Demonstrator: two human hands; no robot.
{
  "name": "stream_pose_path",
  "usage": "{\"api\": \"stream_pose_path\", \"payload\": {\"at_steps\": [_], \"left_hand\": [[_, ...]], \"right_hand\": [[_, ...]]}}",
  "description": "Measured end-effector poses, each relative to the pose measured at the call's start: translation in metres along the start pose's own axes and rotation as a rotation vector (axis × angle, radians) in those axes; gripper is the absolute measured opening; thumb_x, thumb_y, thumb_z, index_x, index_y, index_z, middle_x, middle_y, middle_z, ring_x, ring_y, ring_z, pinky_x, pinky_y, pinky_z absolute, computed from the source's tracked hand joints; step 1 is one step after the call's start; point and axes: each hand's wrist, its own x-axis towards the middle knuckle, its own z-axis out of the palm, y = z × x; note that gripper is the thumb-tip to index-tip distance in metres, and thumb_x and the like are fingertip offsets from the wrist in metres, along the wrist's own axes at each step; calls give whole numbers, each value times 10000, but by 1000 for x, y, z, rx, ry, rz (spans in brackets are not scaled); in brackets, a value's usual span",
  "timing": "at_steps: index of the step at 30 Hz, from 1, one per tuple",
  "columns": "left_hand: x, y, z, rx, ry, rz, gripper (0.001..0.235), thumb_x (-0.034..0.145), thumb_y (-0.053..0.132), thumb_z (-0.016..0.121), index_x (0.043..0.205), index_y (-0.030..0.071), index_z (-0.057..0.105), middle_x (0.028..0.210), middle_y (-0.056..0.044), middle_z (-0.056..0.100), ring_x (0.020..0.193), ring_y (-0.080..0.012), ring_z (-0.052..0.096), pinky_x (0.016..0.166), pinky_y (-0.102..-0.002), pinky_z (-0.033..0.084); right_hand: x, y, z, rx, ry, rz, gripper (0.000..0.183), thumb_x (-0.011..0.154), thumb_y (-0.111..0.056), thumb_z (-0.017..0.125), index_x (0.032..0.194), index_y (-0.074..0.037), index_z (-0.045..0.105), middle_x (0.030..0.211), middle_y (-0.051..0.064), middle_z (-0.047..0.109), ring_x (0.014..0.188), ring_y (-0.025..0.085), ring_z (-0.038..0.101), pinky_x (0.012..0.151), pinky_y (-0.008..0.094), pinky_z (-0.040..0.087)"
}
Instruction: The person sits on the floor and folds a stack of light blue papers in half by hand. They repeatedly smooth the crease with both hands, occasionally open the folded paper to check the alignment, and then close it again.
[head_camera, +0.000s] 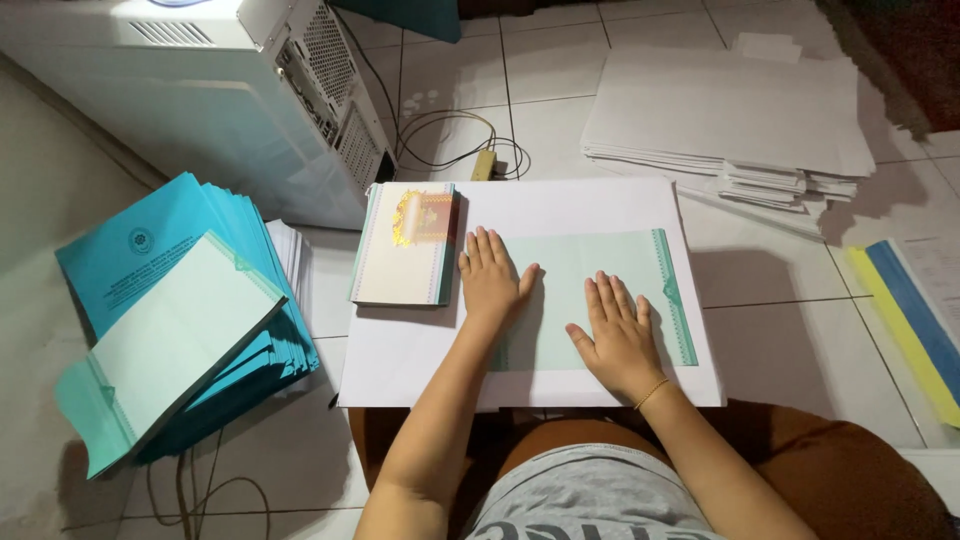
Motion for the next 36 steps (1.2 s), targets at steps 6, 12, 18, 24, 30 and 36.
{"api": "stream_pose_path", "payload": {"at_steps": [6, 12, 18, 24, 30, 36], "left_hand": [[-91, 27, -41, -42, -143, 112, 974, 959, 686, 355, 1570, -56, 200, 1643, -292, 170, 1543, -427, 103, 1208, -550, 120], [-115, 25, -57, -100, -168, 86, 970, 957, 687, 347, 1583, -34, 174, 1659, -258, 146, 1550, -390, 72, 1218, -535, 46], [-116, 23, -53, -130, -136, 91, 973, 950, 686, 359, 1574, -46, 206, 1652, -264, 172, 1551, -389, 87, 1217, -535, 45], [-116, -6, -30, -693, 360, 165, 712, 876, 340, 743, 1447, 20, 463, 1440, -233, 495, 1354, -405, 477, 1126, -485, 367], [-88, -109, -66, -249, 644, -62, 575, 922, 496, 604, 1354, 124, 527, 1326, -112, 559, 1270, -306, 511, 1065, -470, 369], [-108, -122, -71, -33, 313, -92, 784, 956, 680, 470, 1462, 82, 499, 1488, -203, 481, 1440, -457, 335, 1154, -646, 167]], "right_hand": [[0, -1, 0, -4, 14, 9, 755, 1038, -608, 251, 1609, -117, 201, 1695, 126, 154, 1564, 280, 101, 1211, 565, 37], [-6, -8, -13, 39, -35, 69, 752, 1031, -616, 261, 1620, -154, 182, 1705, 95, 130, 1569, 274, 83, 1210, 583, 29], [-8, 67, 3, 2, 69, 351, 785, 1041, -643, 199, 1631, -125, 178, 1703, 147, 141, 1574, 306, 79, 1193, 639, 65], [-5, 17, -20, 122, 236, 258, 713, 1053, -484, 364, 1590, -20, 299, 1671, 255, 204, 1555, 413, 120, 1170, 692, 64], [43, -82, -19, 594, 134, -204, 483, 1016, -374, 531, 1443, -148, 555, 1511, 175, 496, 1414, 366, 450, 1145, 564, 351], [100, -131, 9, 912, -69, -32, 615, 959, -372, 636, 1496, -145, 440, 1216, 152, 701, 1042, 276, 728, 807, 359, 623]]}}
